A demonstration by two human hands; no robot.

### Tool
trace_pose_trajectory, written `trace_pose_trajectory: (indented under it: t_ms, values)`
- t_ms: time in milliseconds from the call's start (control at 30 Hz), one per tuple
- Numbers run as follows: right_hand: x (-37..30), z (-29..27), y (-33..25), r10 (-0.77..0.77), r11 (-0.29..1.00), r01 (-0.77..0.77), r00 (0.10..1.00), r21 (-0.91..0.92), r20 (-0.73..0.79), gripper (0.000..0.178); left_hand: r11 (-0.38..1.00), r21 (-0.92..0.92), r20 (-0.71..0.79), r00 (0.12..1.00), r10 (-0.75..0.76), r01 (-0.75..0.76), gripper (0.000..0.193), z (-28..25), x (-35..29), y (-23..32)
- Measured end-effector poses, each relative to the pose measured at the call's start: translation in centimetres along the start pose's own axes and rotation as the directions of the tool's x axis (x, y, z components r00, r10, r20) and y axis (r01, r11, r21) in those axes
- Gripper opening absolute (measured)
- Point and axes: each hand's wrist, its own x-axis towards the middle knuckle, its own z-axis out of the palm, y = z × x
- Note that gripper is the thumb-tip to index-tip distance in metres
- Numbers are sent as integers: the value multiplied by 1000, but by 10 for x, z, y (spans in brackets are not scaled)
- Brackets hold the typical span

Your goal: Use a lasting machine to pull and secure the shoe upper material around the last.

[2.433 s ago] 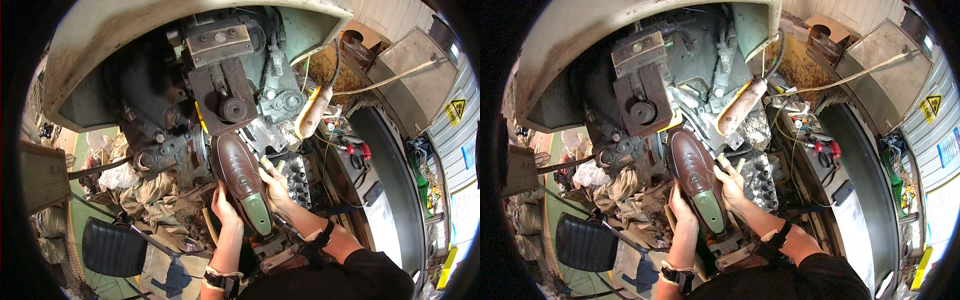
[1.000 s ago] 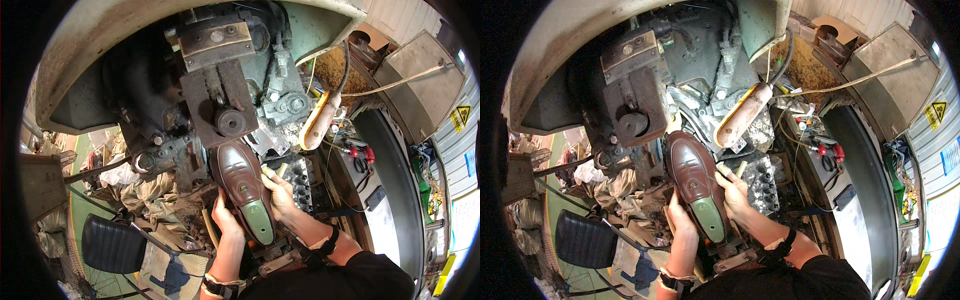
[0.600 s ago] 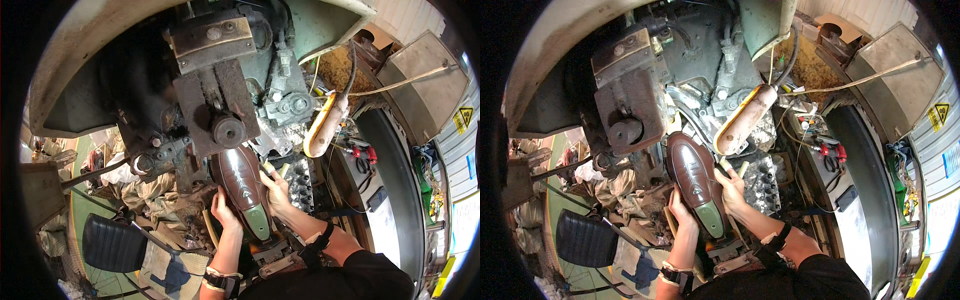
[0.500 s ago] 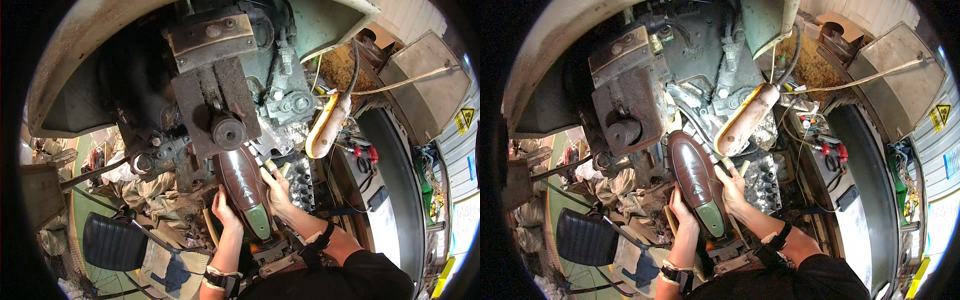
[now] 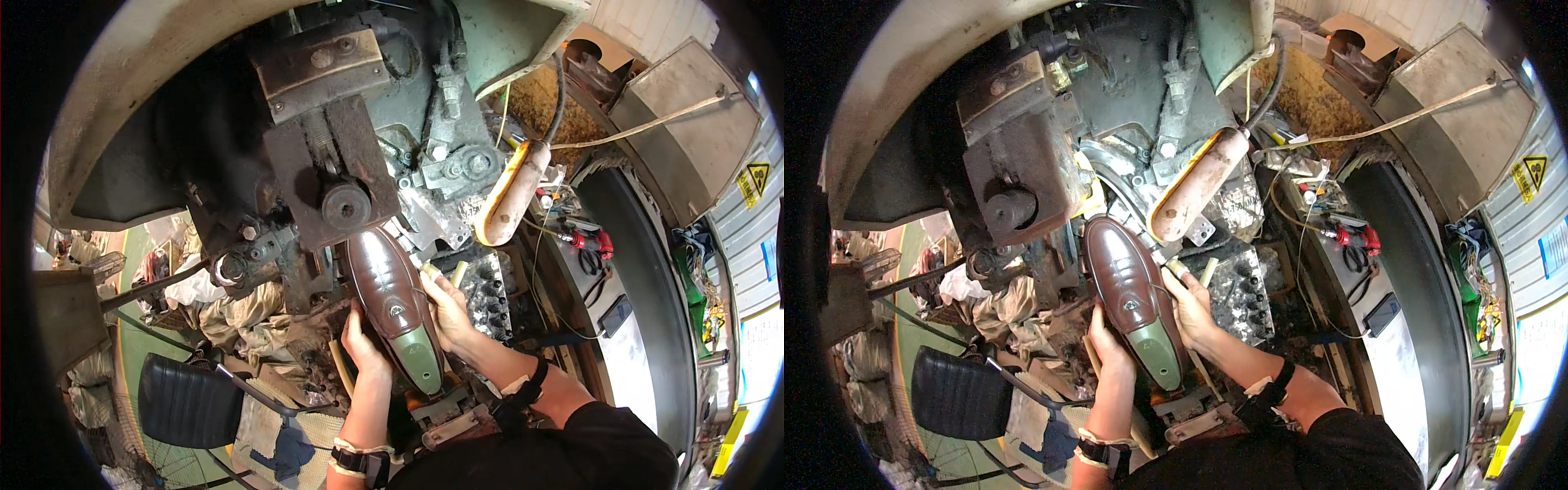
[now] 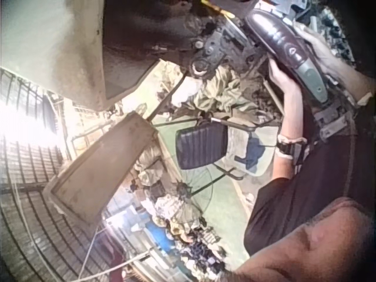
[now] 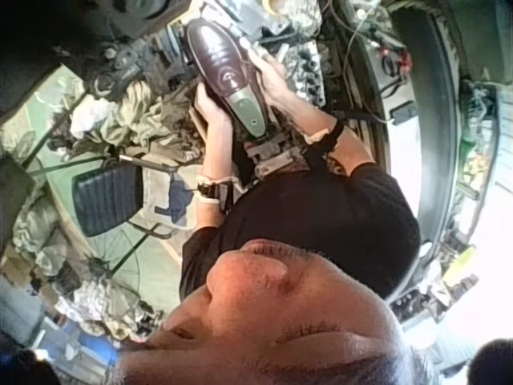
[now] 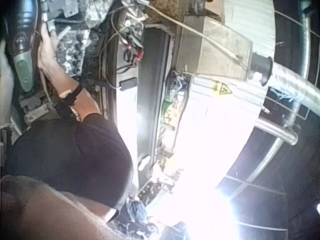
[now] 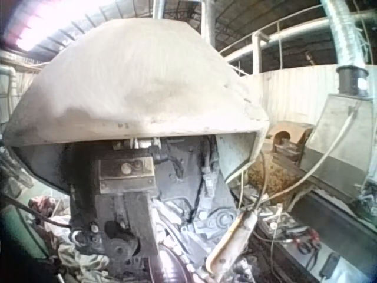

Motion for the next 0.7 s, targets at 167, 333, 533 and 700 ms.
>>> trace_pose_trajectory:
  t_ms: [167, 333, 533, 700]
  values:
    - [-7, -2, -4, 44, 999, -45, 997, 24, 62, 45, 997, 75, 24, 999, -23, 21, 39, 14, -18, 15]
    - [-14, 8, 1, -71, 997, 72, 997, -18, 26, 33, 1000, -6, -13, 1000, -18, 18, 37, 5, -8, 3]
    - [-3, -3, 0, -114, 991, 113, 993, -69, -17, 39, 999, 41, -97, 994, 40, -36, 28, 12, -13, -4]
    - [-13, 2, -1, -111, 990, 108, 993, -92, -27, 41, 999, -33, -74, 997, 29, -32, 26, 5, -15, -5]
